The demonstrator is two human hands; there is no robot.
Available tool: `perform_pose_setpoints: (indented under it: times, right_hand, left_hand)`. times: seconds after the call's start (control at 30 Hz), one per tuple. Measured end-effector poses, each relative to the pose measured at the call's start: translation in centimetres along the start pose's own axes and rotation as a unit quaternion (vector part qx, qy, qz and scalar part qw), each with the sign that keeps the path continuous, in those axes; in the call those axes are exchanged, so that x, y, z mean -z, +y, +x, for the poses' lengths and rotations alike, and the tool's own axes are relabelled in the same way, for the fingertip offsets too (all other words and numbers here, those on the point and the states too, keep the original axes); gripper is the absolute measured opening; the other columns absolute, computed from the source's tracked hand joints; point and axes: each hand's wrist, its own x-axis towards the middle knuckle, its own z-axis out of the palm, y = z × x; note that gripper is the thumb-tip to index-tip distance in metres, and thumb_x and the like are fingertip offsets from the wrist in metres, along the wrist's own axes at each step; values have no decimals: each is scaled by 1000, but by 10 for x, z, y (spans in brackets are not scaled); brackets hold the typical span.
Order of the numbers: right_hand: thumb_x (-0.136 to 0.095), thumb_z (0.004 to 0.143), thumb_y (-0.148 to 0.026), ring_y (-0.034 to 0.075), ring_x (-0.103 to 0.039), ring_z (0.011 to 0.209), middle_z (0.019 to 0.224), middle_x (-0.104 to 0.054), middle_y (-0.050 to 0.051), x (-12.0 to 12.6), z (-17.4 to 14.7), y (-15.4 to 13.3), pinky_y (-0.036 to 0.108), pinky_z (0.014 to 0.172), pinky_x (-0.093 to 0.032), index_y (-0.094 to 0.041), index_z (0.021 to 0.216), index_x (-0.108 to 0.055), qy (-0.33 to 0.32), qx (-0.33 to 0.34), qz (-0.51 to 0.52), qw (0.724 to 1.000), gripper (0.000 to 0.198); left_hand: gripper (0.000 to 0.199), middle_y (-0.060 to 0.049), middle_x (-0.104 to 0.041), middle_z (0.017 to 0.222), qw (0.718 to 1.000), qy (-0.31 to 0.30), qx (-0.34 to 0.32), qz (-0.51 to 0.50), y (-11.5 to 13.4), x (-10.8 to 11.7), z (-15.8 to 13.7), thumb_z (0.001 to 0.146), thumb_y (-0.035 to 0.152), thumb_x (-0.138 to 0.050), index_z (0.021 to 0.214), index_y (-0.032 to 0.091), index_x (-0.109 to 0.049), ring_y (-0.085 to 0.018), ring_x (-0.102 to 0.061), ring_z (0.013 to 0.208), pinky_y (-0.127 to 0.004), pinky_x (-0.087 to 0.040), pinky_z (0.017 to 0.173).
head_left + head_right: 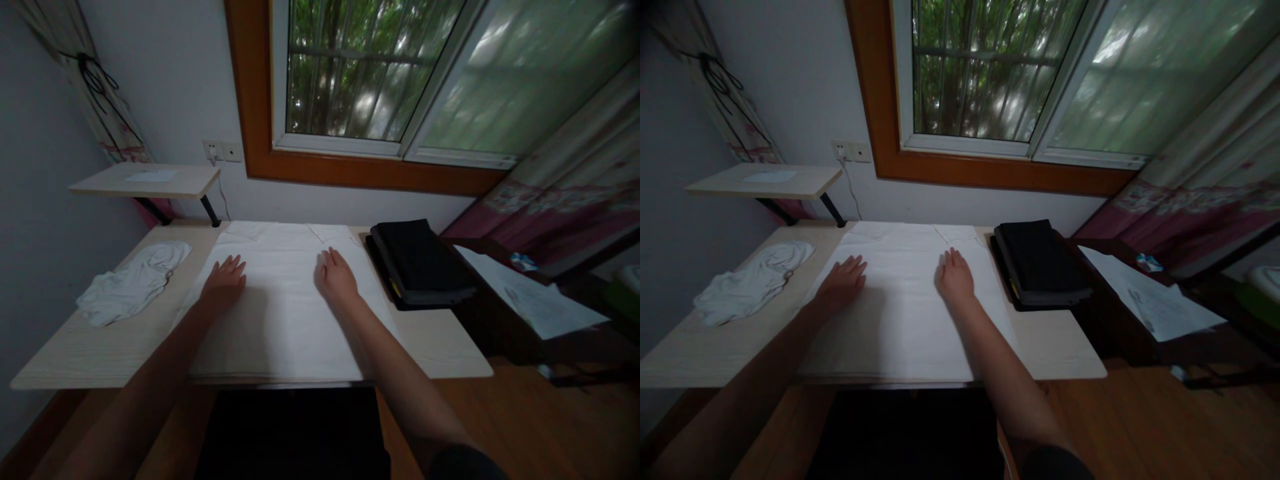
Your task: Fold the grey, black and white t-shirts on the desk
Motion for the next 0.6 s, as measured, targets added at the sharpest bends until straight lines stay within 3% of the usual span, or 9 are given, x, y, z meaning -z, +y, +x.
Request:
perform_pose_setpoints:
  times: [0.13, 0.27, 0.4, 0.6]
  right_hand:
    - [-39, 102, -31, 32, -30, 154, 165, -35, 13, -36, 11, -78, 53, 125, -25, -13, 158, -37, -55, 9, 62, 997, 58]
    - [-38, 104, -36, 29, -28, 155, 166, -33, 16, -53, 8, -106, 49, 126, -20, -10, 155, -41, -94, 1, 32, 995, 57]
    - [-40, 105, -40, 29, -28, 155, 164, -36, 19, -45, 1, -78, 46, 126, -19, -6, 154, -43, -92, -8, 12, 996, 60]
    - [-41, 103, -37, 29, -35, 151, 161, -40, 20, -17, -12, 13, 44, 124, -25, -5, 151, -47, -63, -57, -40, 996, 57]
  left_hand:
    - [53, -13, -40, 163, 999, 22, 3, -30, 51, -4, 26, 100, 28, -37, 149, 19, -53, -33, -35, 152, -59, -29, 121]
    - [55, -15, -40, 163, 999, 29, 38, -23, 64, -13, 33, 101, 30, -34, 151, 15, -49, -32, -35, 152, -57, -28, 122]
    - [57, -12, -37, 165, 999, 18, 39, -7, 39, -17, 23, 103, 38, -33, 154, 17, -45, -29, -32, 154, -53, -26, 124]
    - [60, -10, -30, 168, 998, -24, 57, 5, -6, -11, 2, 105, 41, -29, 157, 15, -40, -27, -27, 156, -50, -23, 126]
